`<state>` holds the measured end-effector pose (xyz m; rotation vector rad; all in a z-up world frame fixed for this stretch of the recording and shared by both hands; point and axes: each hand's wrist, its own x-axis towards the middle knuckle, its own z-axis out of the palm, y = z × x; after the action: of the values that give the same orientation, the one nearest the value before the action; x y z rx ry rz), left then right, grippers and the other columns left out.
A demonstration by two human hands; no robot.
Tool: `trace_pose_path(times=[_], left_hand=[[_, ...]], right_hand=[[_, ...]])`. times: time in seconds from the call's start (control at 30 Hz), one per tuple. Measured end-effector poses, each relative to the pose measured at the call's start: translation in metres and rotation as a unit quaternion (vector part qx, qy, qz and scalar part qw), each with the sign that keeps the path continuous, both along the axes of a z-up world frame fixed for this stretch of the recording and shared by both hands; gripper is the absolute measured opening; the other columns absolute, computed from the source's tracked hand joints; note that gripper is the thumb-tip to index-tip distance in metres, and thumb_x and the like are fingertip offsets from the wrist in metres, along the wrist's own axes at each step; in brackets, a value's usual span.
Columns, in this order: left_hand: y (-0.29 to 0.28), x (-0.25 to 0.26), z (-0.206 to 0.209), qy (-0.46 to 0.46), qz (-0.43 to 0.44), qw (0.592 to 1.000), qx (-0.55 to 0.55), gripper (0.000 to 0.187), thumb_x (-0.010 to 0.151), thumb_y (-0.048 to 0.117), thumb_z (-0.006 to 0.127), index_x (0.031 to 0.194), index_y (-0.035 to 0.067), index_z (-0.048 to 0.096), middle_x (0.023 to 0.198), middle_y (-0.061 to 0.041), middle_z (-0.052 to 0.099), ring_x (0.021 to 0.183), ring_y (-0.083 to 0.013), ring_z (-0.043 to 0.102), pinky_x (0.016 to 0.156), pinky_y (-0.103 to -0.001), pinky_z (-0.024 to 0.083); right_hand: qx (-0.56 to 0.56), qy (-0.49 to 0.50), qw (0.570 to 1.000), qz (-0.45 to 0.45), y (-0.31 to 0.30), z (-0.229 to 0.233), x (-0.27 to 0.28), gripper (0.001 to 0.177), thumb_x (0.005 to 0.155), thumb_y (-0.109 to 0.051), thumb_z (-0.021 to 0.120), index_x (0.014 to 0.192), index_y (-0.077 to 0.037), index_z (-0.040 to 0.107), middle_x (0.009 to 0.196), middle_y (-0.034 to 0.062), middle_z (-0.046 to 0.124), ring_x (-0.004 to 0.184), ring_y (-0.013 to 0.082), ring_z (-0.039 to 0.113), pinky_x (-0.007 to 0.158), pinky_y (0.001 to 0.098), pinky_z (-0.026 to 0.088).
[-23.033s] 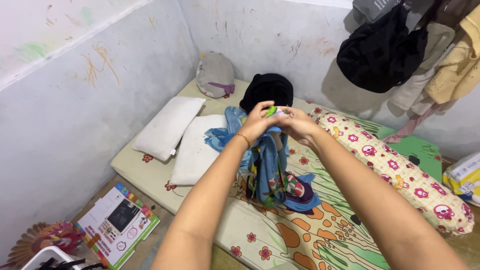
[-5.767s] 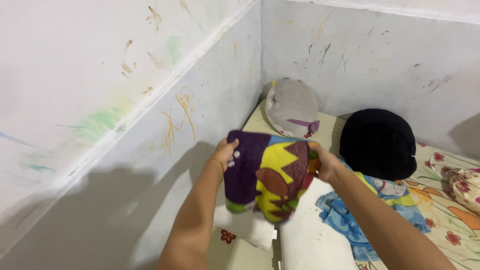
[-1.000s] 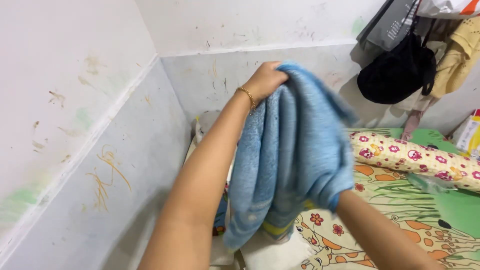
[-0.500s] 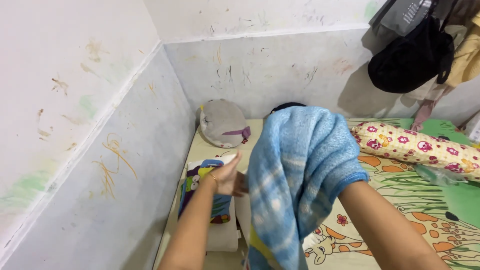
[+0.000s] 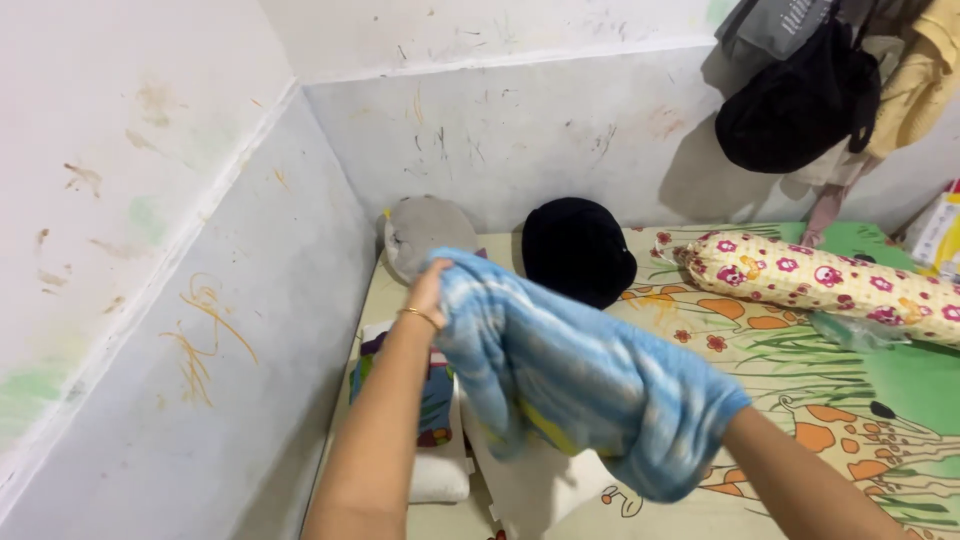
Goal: Folding blankets and organizing pillows on a bed, then hanging clothes on a wall rack.
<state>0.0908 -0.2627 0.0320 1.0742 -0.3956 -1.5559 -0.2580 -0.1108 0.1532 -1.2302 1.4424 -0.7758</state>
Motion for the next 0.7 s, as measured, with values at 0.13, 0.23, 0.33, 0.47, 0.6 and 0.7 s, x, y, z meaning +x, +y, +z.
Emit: trace_pose_path(times=[0.13,0.23,0.33,0.47,0.6,0.7], left_hand=[[-0.009,0.03,0.015,-0.002,0.04,0.999,0.018,0.046,0.085,0.025,0.067,0.121,-0.003,0.061,0.112,-0.021,0.072,0.098,-0.0345,0.073,0.089,-0.049,0.061],[-0.019,0.038,0.017,-0.02,0.065,0.997,0.019,0.044,0.086,0.021,0.066,0.122,-0.003,0.061,0.114,-0.02,0.072,0.101,-0.0347,0.073,0.092,-0.05,0.06],[-0.019,0.044,0.025,-0.01,0.047,0.999,0.007,0.041,0.089,0.02,0.063,0.123,-0.002,0.062,0.115,-0.019,0.073,0.102,-0.0335,0.073,0.093,-0.048,0.06],[-0.007,0.048,0.065,-0.042,0.02,0.998,0.04,0.043,0.095,0.028,0.061,0.124,-0.004,0.062,0.116,-0.018,0.073,0.103,-0.0318,0.072,0.092,-0.046,0.059],[0.005,0.051,0.087,-0.074,-0.009,0.997,0.022,0.045,0.089,0.009,0.06,0.132,-0.001,0.056,0.126,-0.018,0.066,0.102,-0.0306,0.068,0.088,-0.05,0.06],[0.019,0.052,0.102,-0.14,-0.003,0.99,-0.018,0.074,0.078,-0.019,0.056,0.142,0.016,0.044,0.135,-0.016,0.056,0.102,-0.0283,0.066,0.085,-0.05,0.061]], right_hand=[[0.078,-0.219,0.97,-0.077,-0.009,-0.057,-0.035,0.056,0.102,-0.051,0.032,0.13,-0.01,0.059,0.134,0.0155,0.063,0.123,0.0312,0.059,0.105,0.0478,0.046],[0.127,-0.375,0.91,-0.124,-0.041,-0.104,-0.067,0.062,0.103,-0.054,0.026,0.134,-0.008,0.056,0.137,0.0165,0.06,0.125,0.0322,0.057,0.107,0.0502,0.044],[0.165,-0.473,0.852,-0.151,-0.088,-0.153,-0.087,0.067,0.104,-0.056,0.022,0.137,-0.007,0.053,0.14,0.0172,0.059,0.127,0.0328,0.056,0.108,0.0518,0.044],[0.148,-0.462,0.843,-0.232,-0.128,-0.115,-0.088,0.077,0.101,-0.056,0.021,0.138,0.002,0.055,0.135,0.0228,0.063,0.126,0.0373,0.058,0.108,0.0597,0.039],[0.064,-0.394,0.911,-0.107,-0.138,-0.097,-0.09,0.064,0.091,-0.044,0.049,0.14,-0.003,0.05,0.129,0.0174,0.066,0.122,0.0342,0.062,0.102,0.0547,0.05],[0.035,-0.216,0.976,0.006,-0.144,-0.101,-0.085,0.06,0.082,-0.008,0.068,0.138,-0.012,0.048,0.126,0.0136,0.065,0.114,0.0314,0.066,0.097,0.0509,0.058]])
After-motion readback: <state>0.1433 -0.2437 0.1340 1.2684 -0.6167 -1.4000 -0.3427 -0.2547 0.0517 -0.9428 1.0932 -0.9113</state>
